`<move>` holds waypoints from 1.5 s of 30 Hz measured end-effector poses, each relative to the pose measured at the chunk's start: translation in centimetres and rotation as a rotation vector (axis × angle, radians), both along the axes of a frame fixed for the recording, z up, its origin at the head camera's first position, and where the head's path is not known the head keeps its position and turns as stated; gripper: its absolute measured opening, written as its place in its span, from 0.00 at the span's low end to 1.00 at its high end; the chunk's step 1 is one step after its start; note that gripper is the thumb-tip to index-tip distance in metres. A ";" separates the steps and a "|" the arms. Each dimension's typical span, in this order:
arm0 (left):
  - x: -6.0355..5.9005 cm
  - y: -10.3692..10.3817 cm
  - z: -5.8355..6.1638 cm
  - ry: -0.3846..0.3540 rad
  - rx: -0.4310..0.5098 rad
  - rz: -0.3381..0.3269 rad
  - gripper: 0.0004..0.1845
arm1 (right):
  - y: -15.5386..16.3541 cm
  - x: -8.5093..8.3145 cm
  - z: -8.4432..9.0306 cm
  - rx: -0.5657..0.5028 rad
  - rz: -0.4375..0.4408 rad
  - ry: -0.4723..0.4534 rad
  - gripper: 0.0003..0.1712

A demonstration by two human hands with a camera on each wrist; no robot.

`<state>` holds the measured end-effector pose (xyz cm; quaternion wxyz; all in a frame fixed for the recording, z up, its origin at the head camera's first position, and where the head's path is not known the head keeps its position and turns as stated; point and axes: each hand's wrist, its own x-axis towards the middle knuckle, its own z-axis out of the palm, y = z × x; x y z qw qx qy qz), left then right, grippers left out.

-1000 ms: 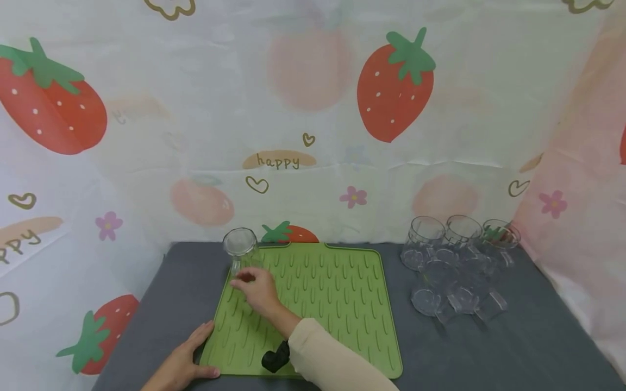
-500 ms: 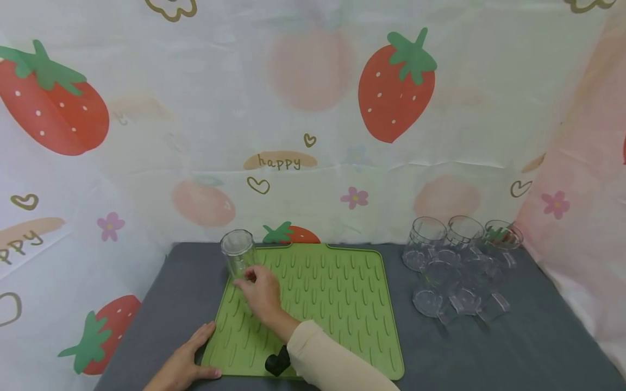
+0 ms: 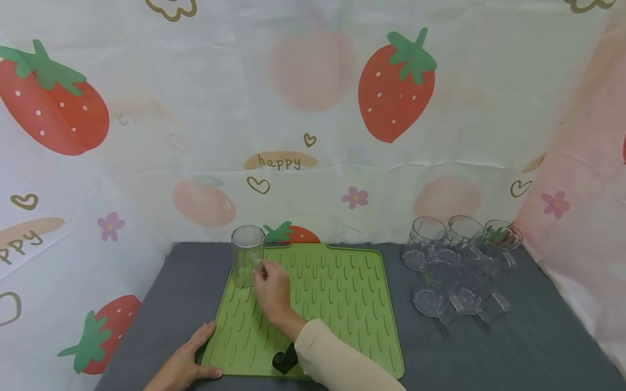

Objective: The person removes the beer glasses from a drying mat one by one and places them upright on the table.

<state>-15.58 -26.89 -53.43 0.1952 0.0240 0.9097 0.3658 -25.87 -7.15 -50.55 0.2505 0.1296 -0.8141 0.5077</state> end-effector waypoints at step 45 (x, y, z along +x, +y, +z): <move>-0.2 0.1 0.1 0.000 -0.035 0.025 0.61 | 4.5 -0.1 2.1 -0.028 0.236 -0.033 0.12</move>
